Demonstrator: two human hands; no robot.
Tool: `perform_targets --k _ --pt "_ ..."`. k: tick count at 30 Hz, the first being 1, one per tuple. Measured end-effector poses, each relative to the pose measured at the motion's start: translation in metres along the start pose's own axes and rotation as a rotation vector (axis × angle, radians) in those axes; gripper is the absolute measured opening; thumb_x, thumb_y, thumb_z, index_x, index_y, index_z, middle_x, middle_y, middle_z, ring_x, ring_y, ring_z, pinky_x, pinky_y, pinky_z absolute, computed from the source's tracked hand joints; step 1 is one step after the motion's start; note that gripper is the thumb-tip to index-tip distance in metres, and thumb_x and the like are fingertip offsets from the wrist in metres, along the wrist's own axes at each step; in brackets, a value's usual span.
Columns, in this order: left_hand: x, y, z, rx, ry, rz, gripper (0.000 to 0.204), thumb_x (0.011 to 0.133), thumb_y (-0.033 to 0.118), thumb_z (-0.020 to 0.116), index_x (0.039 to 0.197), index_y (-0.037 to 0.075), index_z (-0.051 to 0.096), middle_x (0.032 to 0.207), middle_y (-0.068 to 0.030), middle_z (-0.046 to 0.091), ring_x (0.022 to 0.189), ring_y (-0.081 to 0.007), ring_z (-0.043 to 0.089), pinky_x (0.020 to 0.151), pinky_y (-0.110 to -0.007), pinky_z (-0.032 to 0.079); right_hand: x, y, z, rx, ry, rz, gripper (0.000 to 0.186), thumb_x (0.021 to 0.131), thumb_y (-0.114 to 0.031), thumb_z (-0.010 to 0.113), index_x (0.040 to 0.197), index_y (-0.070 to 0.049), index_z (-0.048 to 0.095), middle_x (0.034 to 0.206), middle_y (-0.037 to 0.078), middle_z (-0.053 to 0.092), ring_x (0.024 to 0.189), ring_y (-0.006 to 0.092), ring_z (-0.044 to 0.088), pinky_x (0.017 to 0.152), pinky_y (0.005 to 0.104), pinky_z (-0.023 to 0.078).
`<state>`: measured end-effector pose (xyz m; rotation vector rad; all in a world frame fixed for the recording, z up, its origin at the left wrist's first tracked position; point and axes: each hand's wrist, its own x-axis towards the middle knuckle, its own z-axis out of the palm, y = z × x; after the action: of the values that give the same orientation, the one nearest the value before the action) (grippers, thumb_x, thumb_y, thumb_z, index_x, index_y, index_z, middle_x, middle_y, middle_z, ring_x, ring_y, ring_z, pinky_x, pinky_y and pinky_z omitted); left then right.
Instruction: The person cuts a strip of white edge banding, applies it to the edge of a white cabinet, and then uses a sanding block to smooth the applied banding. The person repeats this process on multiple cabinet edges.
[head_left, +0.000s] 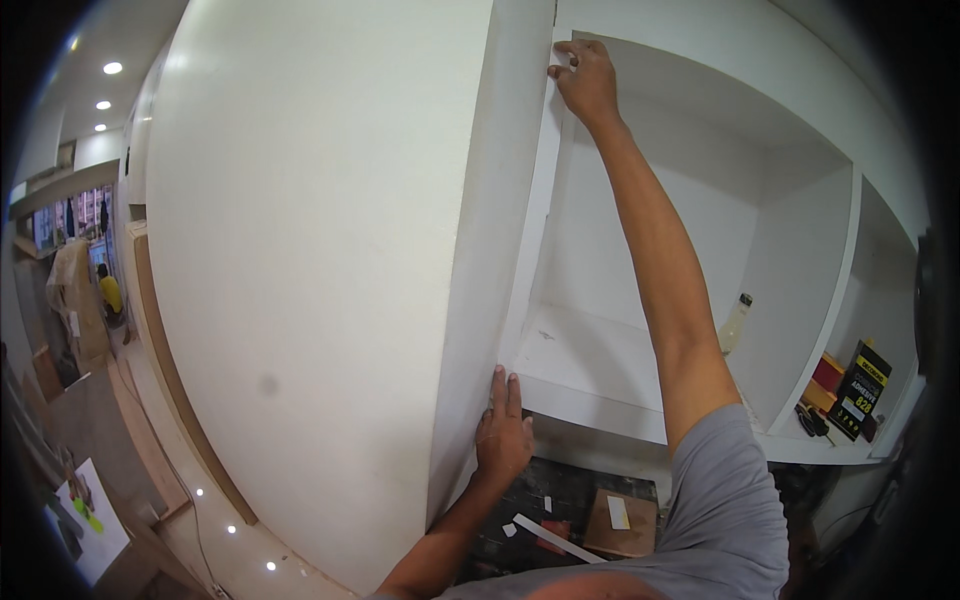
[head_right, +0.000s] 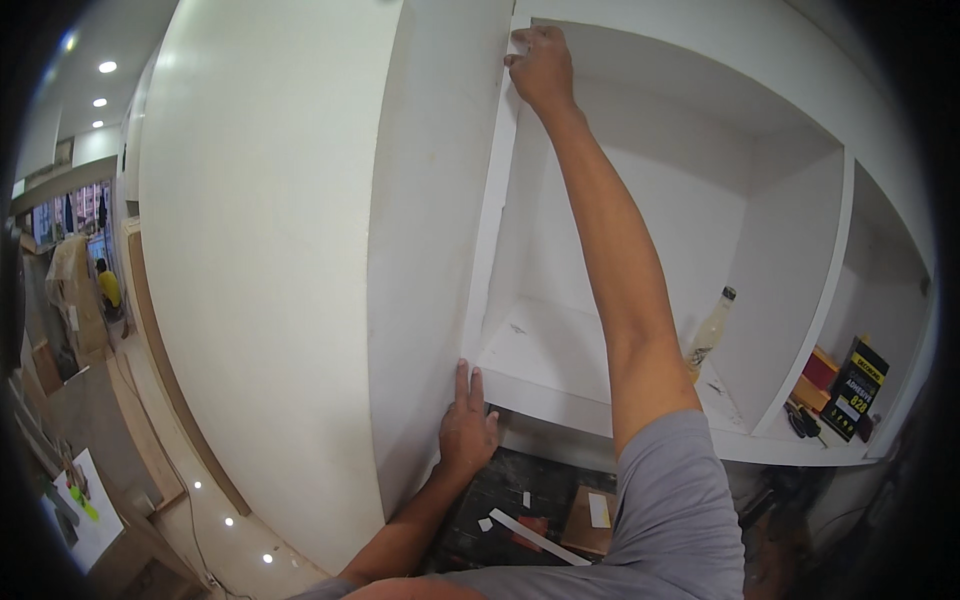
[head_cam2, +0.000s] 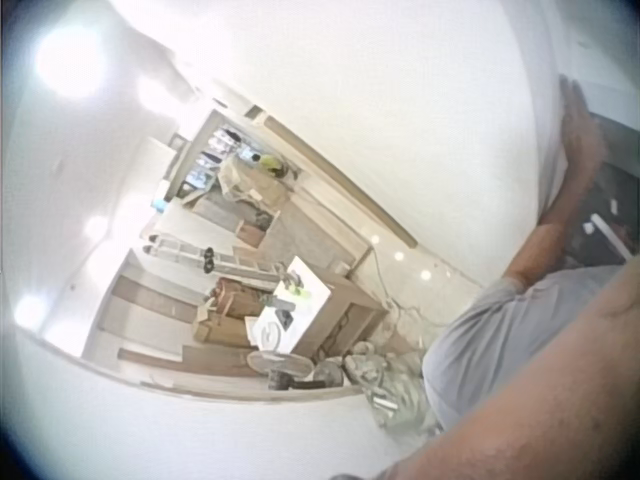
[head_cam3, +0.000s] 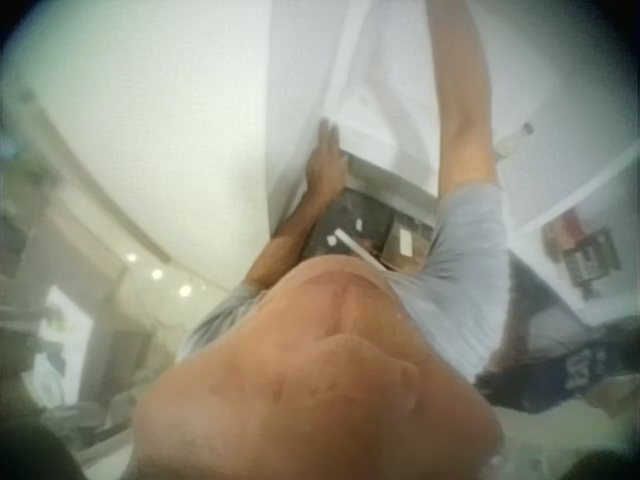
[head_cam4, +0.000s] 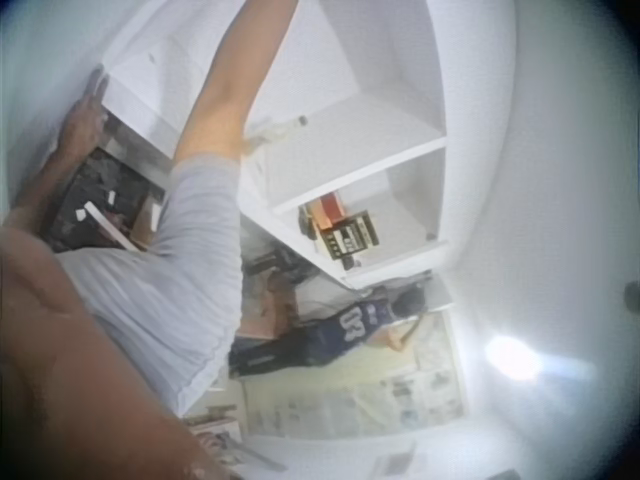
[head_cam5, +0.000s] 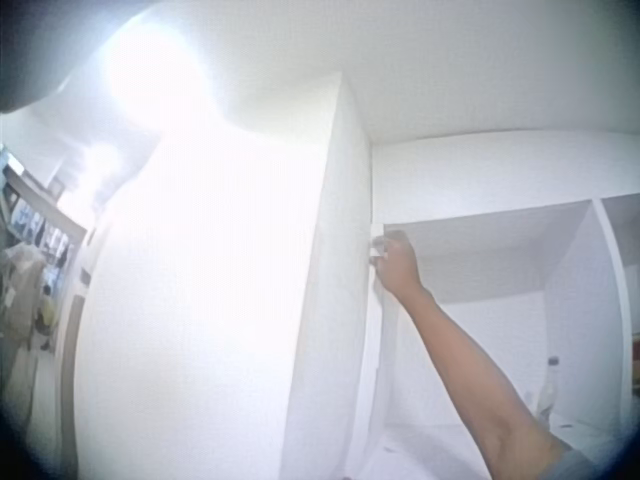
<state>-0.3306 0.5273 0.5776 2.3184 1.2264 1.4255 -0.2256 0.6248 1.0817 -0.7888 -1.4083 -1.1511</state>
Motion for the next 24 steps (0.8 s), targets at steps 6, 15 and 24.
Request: perform_targets --k 6,15,24 --pt "-0.003 -0.003 0.001 -0.035 0.026 0.033 0.084 0.095 0.015 0.066 0.167 0.003 0.023 0.176 -0.0187 0.013 0.117 -0.0437 0.066 0.103 -0.046 0.054 0.004 0.001 0.006 0.100 0.041 0.150 0.065 0.082 -0.011 0.086 0.142 -0.003 0.061 0.131 0.017 0.065 0.112 0.0283 0.070 0.096 0.0387 0.058" --pt "-0.001 -0.002 -0.002 -0.047 -0.045 -0.005 0.086 0.092 0.014 0.070 0.164 -0.001 0.025 0.175 -0.0234 0.014 0.122 -0.0471 0.063 0.102 -0.048 0.054 0.006 0.003 0.015 -0.006 0.091 0.094 0.057 0.083 -0.015 0.082 0.134 0.001 0.065 0.127 0.019 0.064 0.112 0.0342 0.067 0.099 0.0427 0.055" --pt "-0.002 -0.002 0.005 -0.016 0.004 0.008 0.082 0.096 0.015 0.066 0.166 0.003 0.025 0.176 -0.0179 0.012 0.115 -0.0425 0.067 0.098 -0.045 0.057 0.009 0.003 0.012 0.450 0.080 0.307 0.046 0.084 -0.006 0.080 0.128 0.001 0.067 0.118 0.012 0.067 0.104 0.0238 0.068 0.092 0.0369 0.055"
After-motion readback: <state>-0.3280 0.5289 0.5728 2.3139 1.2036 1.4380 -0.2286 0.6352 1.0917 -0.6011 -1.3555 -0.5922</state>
